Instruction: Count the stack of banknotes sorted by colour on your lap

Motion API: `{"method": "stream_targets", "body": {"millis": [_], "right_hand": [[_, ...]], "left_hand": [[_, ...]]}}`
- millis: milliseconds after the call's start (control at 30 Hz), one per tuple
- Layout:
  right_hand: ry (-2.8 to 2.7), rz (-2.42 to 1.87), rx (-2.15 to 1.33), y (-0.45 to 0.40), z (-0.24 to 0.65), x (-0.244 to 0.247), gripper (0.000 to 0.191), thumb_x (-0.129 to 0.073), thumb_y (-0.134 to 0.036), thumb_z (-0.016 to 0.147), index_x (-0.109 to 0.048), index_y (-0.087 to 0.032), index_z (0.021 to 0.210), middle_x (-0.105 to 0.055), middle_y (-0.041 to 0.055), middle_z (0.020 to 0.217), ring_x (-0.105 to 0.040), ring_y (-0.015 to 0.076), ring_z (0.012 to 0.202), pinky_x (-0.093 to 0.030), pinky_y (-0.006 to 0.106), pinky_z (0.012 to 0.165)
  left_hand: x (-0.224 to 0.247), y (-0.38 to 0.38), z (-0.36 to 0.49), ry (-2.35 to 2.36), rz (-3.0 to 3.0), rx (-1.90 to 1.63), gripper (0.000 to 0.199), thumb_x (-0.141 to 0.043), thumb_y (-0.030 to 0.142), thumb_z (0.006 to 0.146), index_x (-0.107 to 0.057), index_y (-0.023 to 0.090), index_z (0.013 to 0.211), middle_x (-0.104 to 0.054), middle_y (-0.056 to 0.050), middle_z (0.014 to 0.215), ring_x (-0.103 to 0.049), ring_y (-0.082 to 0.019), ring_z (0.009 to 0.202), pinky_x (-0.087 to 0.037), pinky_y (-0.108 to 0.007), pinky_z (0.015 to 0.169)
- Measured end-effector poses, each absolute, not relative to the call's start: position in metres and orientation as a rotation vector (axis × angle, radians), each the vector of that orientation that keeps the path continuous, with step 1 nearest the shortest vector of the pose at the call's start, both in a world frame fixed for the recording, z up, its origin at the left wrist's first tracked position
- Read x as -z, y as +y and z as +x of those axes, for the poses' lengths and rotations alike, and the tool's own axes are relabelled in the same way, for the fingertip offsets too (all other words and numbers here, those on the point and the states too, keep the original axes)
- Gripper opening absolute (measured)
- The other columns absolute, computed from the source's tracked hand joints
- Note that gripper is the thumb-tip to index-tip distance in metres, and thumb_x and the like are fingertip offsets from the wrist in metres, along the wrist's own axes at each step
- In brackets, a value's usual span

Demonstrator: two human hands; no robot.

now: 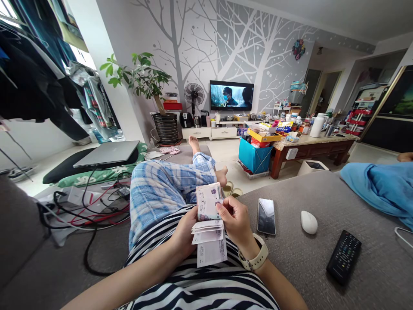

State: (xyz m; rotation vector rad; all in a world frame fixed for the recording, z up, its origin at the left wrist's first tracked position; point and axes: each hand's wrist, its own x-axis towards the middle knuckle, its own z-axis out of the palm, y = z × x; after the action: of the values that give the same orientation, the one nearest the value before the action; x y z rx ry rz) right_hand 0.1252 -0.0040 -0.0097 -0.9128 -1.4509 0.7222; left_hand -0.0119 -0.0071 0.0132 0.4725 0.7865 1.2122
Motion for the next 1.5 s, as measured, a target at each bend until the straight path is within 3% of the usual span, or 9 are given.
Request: {"method": "stream_targets", "body": {"millis": [967, 1500], "right_hand": [[-1.441, -0.871, -0.713, -0.0051, 0.1238, 0.0058, 0.029, -0.057, -0.039, 0.094, -0.06, -0.018, 0.074, -0.052, -0.0024, 0.062, -0.044, 0.0127, 0.057, -0.033, 0.025, 0.053], [-1.454, -0.836, -0.712, -0.0057, 0.1248, 0.0064, 0.033, -0.054, -0.041, 0.096, -0.056, -0.019, 0.071, -0.05, -0.0033, 0.06, -0.041, 0.0126, 0.056, -0.03, 0.026, 0.053]], "left_hand": [[-0.0174, -0.0082, -0.0134, 0.782, 0.563, -1.178, 0.023, -0.055, 0.017, 0.084, -0.075, 0.007, 0.089, -0.078, -0.013, 0.09, -0.071, -0.021, 0.078, -0.056, -0.031, 0.081], [-0.0094, -0.005, -0.0137, 0.737, 0.574, -1.197, 0.02, -0.059, 0.021, 0.084, -0.074, 0.009, 0.088, -0.078, -0.011, 0.086, -0.07, -0.02, 0.074, -0.055, -0.029, 0.076]]}}
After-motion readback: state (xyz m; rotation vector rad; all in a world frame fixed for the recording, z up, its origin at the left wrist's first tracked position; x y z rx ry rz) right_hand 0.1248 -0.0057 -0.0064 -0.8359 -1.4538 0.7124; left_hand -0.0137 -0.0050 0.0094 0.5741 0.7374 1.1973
